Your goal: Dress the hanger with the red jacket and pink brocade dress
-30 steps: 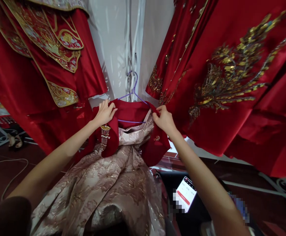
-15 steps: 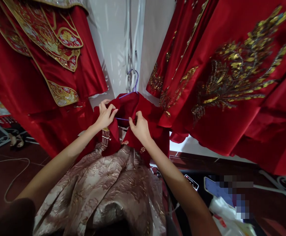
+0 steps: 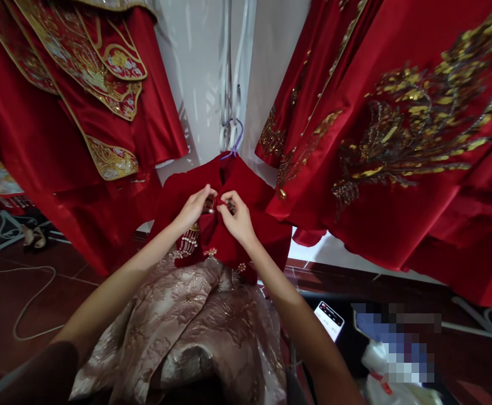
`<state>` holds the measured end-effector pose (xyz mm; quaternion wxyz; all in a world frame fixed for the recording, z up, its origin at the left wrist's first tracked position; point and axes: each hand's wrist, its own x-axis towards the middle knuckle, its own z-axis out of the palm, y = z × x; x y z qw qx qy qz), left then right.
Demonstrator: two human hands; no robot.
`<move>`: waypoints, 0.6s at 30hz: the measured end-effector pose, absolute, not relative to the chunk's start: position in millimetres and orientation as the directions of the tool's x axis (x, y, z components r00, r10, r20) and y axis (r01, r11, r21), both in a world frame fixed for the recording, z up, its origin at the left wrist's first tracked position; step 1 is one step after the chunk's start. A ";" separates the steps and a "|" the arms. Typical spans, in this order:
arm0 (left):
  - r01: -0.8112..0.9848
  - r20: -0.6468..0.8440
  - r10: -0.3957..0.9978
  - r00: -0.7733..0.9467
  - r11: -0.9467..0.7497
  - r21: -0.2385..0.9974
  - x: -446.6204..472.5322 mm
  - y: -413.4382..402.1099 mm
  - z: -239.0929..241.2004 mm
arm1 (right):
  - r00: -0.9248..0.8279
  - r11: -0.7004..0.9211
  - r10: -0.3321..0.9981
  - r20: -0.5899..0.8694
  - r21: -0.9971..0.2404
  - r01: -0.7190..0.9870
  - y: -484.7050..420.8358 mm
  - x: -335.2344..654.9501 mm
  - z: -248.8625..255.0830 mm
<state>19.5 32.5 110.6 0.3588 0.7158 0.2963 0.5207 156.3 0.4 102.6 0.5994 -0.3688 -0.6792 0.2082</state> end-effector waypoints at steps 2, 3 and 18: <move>-0.064 0.468 0.820 0.328 -0.475 0.878 12.5 26.7 104.5 | -0.027 0.608 0.791 0.611 -0.780 0.151 -0.1 161.5 100.2; -0.094 0.465 0.817 0.340 -0.463 0.882 8.8 23.6 101.1 | -0.043 0.589 0.807 0.589 -0.800 0.114 -0.9 164.4 99.0; 0.274 0.626 0.730 0.274 -0.683 0.677 5.2 5.8 88.7 | -0.064 0.617 0.786 0.615 -0.773 0.150 -6.6 170.4 88.3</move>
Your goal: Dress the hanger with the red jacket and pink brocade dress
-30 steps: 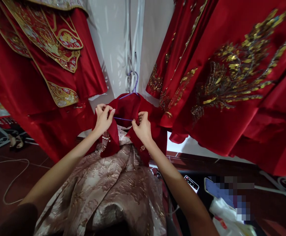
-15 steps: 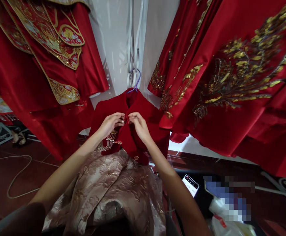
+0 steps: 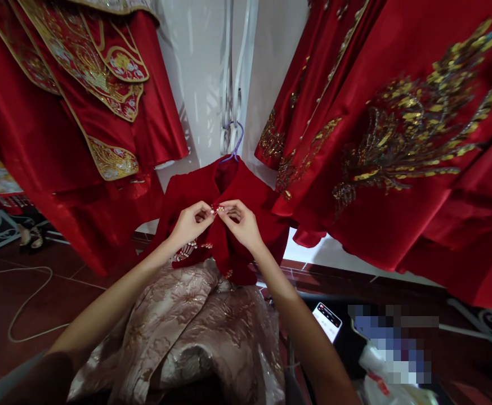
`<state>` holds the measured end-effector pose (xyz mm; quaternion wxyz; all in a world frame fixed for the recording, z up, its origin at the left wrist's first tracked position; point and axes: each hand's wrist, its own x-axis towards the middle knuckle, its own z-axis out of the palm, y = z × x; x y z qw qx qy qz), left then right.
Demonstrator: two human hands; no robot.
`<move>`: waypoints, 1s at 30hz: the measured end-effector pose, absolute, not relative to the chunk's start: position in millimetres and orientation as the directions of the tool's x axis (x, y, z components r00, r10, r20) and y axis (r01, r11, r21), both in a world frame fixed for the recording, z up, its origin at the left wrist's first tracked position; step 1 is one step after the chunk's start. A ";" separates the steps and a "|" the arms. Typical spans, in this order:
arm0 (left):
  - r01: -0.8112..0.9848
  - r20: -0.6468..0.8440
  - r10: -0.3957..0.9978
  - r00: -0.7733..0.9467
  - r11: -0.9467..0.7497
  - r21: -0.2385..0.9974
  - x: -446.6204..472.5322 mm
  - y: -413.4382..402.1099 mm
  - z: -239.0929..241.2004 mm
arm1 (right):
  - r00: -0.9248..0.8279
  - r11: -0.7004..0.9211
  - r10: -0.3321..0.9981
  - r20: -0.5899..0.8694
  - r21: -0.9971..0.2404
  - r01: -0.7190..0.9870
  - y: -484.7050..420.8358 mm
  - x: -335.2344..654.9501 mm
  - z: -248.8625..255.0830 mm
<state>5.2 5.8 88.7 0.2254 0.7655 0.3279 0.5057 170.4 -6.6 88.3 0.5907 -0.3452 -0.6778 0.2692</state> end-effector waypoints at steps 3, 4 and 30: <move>0.392 0.672 0.640 0.372 -0.765 0.511 0.8 -4.9 97.3 | -0.047 0.627 0.776 0.629 -0.761 0.167 -8.7 169.3 88.6; 0.422 0.675 0.621 0.400 -0.778 0.466 -0.3 -7.5 100.1 | -0.041 0.627 0.775 0.631 -0.759 0.173 -9.7 169.1 88.9; 0.498 0.621 0.530 0.578 -0.831 0.247 1.1 -3.3 120.7 | -0.051 0.653 0.749 0.661 -0.724 0.222 -16.5 170.9 87.1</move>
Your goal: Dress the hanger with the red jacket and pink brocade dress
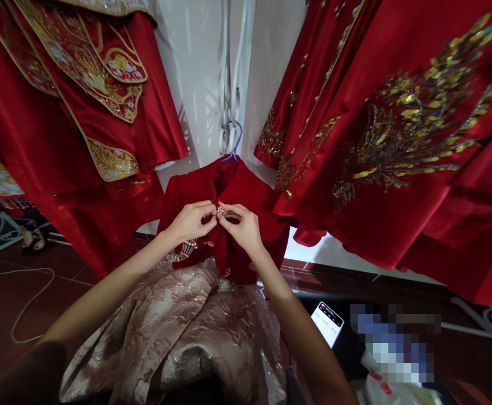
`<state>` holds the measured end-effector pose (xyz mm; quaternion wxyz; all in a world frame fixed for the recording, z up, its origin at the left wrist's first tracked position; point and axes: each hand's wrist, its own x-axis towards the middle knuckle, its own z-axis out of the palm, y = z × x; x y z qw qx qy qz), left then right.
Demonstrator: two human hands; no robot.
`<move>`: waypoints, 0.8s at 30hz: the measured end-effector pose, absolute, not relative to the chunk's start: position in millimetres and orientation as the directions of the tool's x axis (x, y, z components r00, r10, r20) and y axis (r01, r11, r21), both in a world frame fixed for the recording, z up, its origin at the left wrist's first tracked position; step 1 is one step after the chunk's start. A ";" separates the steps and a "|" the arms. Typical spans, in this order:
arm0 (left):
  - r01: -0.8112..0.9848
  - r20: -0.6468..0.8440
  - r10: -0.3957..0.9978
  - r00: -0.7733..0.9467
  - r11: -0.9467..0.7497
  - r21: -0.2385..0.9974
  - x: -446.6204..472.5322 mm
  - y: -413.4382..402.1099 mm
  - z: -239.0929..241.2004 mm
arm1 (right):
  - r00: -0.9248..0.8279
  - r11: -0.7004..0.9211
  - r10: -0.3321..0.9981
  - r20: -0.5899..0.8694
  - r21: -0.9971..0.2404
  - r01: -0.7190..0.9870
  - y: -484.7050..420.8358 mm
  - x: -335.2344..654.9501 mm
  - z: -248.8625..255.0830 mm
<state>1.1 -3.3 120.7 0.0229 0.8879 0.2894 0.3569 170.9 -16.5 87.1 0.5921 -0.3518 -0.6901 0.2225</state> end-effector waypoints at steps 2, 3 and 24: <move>0.460 0.622 0.551 0.557 -0.828 0.322 2.5 -1.3 116.4 | -0.049 0.655 0.743 0.667 -0.711 0.254 -16.2 169.2 85.9; 0.430 0.621 0.574 0.534 -0.817 0.385 3.6 -0.3 112.9 | -0.039 0.652 0.741 0.670 -0.705 0.280 -16.9 168.2 84.5; -0.134 0.313 0.823 0.474 -0.284 0.950 -23.3 -1.3 79.1 | 0.309 0.363 0.669 0.676 -0.660 0.658 -43.6 214.9 25.6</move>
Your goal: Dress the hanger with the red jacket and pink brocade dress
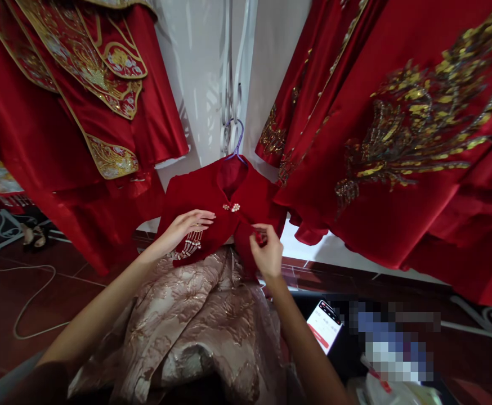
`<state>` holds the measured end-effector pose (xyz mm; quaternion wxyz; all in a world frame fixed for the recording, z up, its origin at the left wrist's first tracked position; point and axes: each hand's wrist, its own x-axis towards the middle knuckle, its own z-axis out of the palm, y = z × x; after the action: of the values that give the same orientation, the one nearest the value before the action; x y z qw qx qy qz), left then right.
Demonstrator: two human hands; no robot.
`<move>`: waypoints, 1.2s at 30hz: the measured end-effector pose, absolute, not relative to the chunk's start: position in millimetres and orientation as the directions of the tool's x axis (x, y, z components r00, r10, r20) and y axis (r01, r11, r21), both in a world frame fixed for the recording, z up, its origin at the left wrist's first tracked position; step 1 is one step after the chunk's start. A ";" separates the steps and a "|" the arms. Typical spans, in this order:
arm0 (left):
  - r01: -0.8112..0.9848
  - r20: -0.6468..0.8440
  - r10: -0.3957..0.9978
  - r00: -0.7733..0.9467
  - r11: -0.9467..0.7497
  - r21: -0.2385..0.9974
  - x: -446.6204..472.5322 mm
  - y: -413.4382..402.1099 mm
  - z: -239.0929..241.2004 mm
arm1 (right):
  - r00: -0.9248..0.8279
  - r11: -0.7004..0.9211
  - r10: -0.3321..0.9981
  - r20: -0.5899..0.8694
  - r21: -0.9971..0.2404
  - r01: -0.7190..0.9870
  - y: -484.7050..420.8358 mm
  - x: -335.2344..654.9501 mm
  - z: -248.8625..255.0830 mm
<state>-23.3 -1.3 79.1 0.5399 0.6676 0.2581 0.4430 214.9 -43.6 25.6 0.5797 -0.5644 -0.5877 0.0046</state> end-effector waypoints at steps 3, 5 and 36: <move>-0.063 0.360 0.876 0.322 -0.360 0.931 -31.3 4.0 64.8 | 0.365 0.388 0.648 0.669 -0.702 0.598 -50.3 233.4 52.2; 0.025 0.401 0.900 0.170 -0.411 0.911 -34.7 9.1 52.5 | 0.288 0.446 0.686 0.669 -0.698 0.560 -57.4 234.1 72.0; 0.078 0.414 0.906 0.092 -0.421 0.904 -30.8 11.8 29.2 | -0.092 0.503 0.860 0.503 -0.801 0.324 4.1 129.7 34.6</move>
<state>-30.8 11.8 29.2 0.3750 0.6368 0.3860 0.5522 129.7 4.1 34.6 0.5213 -0.4271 -0.6926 0.2571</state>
